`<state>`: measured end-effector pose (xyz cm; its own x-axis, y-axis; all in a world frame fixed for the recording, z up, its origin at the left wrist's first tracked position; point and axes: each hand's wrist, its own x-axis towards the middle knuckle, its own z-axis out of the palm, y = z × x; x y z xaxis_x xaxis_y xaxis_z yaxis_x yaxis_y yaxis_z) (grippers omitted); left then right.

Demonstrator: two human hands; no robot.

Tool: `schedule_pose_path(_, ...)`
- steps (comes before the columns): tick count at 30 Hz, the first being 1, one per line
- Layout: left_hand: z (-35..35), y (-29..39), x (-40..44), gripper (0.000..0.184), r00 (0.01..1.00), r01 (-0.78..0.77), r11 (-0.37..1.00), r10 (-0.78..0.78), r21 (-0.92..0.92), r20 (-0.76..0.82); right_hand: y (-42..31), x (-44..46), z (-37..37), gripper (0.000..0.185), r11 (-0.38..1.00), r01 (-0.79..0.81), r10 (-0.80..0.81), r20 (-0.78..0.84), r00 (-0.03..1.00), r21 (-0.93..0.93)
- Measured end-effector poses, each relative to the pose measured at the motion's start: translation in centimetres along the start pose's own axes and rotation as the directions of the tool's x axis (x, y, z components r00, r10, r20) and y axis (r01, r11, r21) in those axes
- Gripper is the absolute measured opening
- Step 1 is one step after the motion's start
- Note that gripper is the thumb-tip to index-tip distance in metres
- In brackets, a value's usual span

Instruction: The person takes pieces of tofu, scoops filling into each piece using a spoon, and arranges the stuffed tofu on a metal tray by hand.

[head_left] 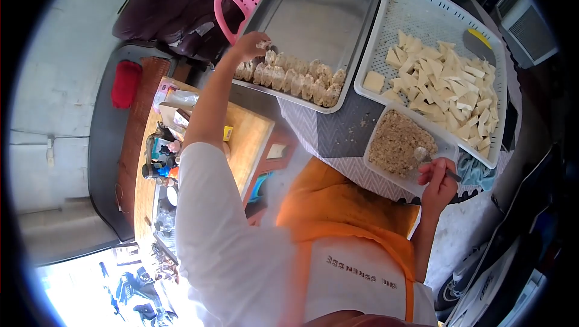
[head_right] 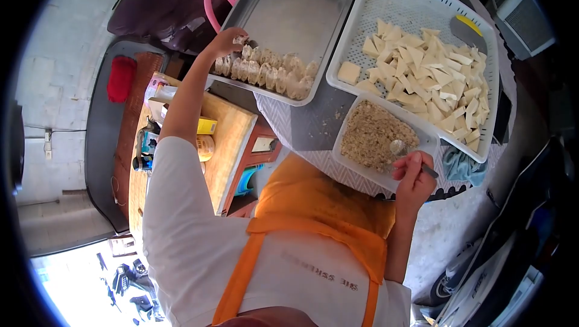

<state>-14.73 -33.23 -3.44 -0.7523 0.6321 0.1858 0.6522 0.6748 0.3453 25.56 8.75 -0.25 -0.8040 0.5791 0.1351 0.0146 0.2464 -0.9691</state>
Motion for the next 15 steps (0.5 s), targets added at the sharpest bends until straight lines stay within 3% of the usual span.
schedule_pose_path(3, -0.4, 0.2, 0.2, 0.037, 0.981, 0.135, 0.978, -0.154, 0.158, 0.119, 0.0, -0.1, 0.0, 0.023, 1.0, -0.012, 0.012, -0.001, 1.0, 0.009)
schedule_pose_path(6, 0.0, -0.5, 0.2, 0.041, 0.935, 0.33, 0.883, -0.355, -0.333, -0.015, 0.3, -0.1, -0.2, 0.023, 0.999, -0.023, 0.024, -0.015, 1.0, 0.034)
schedule_pose_path(7, -0.8, 2.4, 0.5, 0.042, 0.903, 0.342, 0.767, -0.427, -0.544, -0.035, -0.1, -0.2, -0.1, 0.024, 0.998, -0.033, 0.034, -0.025, 0.999, 0.05)
schedule_pose_path(10, -2.6, 12.2, 0.7, 0.04, 0.919, 0.113, 0.284, -0.394, -0.952, -0.008, -0.2, 0.0, 0.0, 0.024, 0.998, -0.032, 0.032, -0.011, 0.999, 0.059)
schedule_pose_path(12, -2.1, 16.5, 0.7, 0.041, 0.954, 0.012, -0.016, -0.298, -1.0, 0.016, -0.2, 0.2, -0.2, 0.023, 0.997, -0.034, 0.034, 0.006, 0.999, 0.075)
schedule_pose_path(15, 1.0, 22.9, 0.5, 0.048, 0.996, 0.002, -0.412, -0.081, -0.911, 0.039, -0.1, 0.1, -0.3, 0.021, 0.992, -0.05, 0.05, 0.007, 0.999, 0.114)
